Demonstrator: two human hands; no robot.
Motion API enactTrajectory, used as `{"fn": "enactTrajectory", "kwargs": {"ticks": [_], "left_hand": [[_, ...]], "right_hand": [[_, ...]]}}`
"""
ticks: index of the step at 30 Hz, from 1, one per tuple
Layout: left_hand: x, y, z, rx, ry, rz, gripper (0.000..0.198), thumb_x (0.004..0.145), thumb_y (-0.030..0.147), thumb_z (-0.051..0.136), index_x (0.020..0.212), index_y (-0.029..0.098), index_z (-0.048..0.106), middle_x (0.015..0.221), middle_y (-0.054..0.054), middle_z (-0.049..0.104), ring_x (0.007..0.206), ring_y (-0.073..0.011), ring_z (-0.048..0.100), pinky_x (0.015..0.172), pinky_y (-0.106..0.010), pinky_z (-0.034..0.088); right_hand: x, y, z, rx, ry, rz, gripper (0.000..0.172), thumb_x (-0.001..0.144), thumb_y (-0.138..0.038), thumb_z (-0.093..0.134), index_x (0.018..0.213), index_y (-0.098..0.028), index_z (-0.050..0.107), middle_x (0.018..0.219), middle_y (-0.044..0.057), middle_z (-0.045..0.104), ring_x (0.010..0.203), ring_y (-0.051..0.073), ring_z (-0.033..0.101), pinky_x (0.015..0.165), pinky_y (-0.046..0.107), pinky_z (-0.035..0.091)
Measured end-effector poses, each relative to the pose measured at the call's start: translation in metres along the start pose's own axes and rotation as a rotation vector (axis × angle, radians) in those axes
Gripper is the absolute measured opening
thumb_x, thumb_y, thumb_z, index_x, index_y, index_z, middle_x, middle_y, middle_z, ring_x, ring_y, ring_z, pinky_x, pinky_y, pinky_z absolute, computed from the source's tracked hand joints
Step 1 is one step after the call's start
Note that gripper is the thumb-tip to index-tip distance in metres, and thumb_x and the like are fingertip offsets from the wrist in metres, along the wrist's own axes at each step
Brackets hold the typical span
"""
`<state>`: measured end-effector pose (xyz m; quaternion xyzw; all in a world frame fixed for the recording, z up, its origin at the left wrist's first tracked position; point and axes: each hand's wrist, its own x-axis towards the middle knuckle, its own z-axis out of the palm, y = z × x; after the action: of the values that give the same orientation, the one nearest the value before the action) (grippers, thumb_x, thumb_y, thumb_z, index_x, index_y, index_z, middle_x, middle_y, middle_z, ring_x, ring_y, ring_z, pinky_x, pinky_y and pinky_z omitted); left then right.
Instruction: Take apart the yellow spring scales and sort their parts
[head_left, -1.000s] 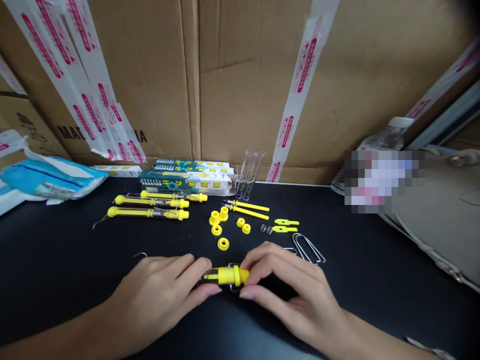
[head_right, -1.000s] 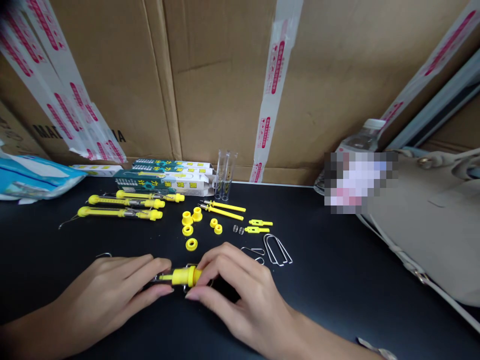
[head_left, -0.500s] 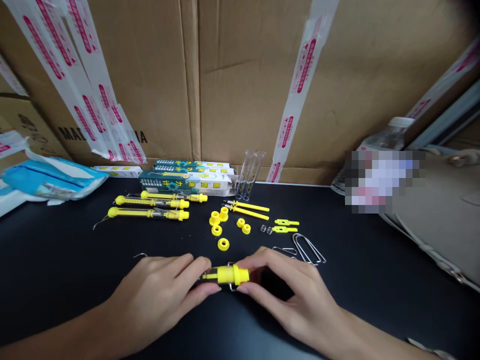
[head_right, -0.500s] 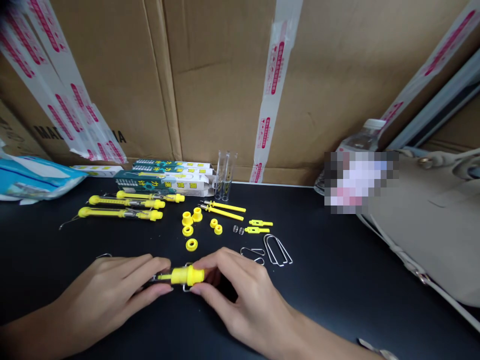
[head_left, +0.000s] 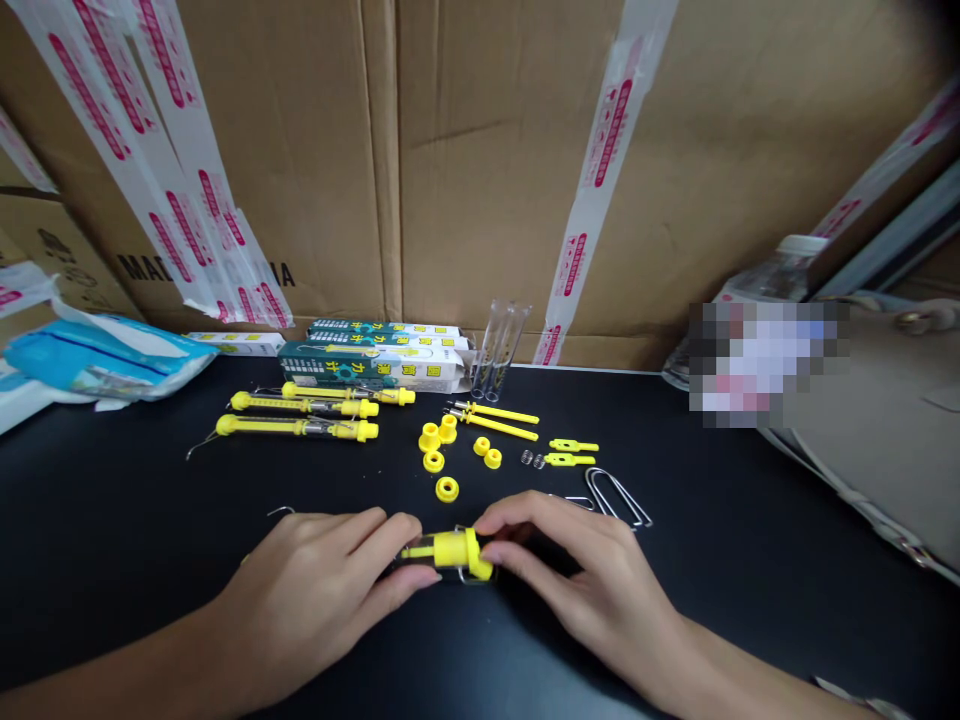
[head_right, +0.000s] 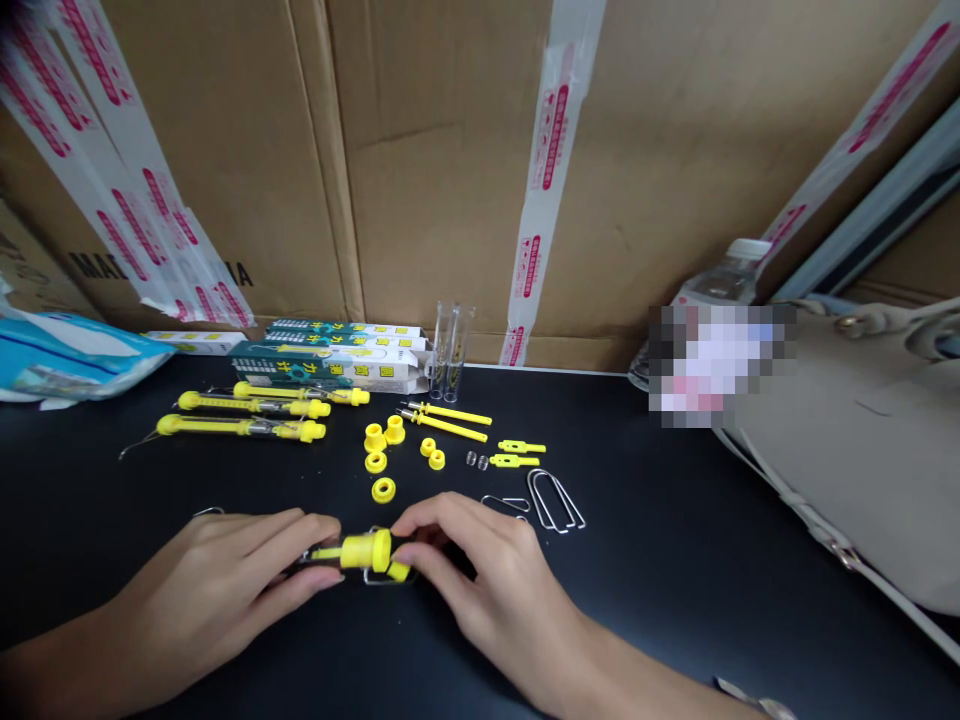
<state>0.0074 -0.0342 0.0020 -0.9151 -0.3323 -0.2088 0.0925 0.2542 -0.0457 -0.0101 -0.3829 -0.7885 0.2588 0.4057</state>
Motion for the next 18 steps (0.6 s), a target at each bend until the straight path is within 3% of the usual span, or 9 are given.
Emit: {"fn": "enactTrajectory", "kwargs": {"ticks": [5,11,15,18], "left_hand": [[0.000,0.000,0.001,0.027,-0.001,0.004,0.050,0.107,0.043,0.025,0.088,0.020,0.065,0.066,0.003,0.068,0.051,-0.0138,0.067,0.047,-0.027,0.047],[-0.003,-0.002,0.003,-0.037,0.021,-0.077,0.038,0.105,0.042,0.037,0.094,0.022,0.067,0.067,0.003,0.068,0.056,-0.0113,0.066,0.054,-0.019,0.050],[-0.003,-0.003,0.002,-0.073,0.007,-0.109,0.035,0.106,0.039,0.037,0.098,0.022,0.066,0.069,0.003,0.069,0.056,-0.0112,0.066,0.056,-0.018,0.051],[-0.002,-0.002,0.002,-0.067,-0.010,-0.106,0.036,0.106,0.039,0.034,0.097,0.022,0.065,0.069,0.003,0.069,0.055,-0.0115,0.066,0.054,-0.019,0.050]], "right_hand": [[0.004,0.001,0.001,0.015,-0.010,0.034,0.005,0.092,-0.018,0.067,0.096,-0.021,0.067,0.087,-0.001,0.073,0.073,0.012,0.069,0.070,0.020,0.057],[0.000,-0.010,-0.005,-0.097,0.051,-0.232,0.013,0.090,-0.011,0.067,0.102,-0.014,0.065,0.091,0.008,0.069,0.080,0.017,0.065,0.073,0.028,0.057],[-0.001,-0.019,-0.008,-0.191,-0.160,-0.487,0.018,0.093,-0.022,0.067,0.106,-0.010,0.067,0.087,0.010,0.072,0.077,0.019,0.065,0.072,0.031,0.057],[0.001,-0.022,-0.004,-0.279,-0.318,-0.546,0.024,0.097,-0.027,0.059,0.113,-0.012,0.068,0.094,0.009,0.075,0.080,0.020,0.069,0.071,0.029,0.058]]}}
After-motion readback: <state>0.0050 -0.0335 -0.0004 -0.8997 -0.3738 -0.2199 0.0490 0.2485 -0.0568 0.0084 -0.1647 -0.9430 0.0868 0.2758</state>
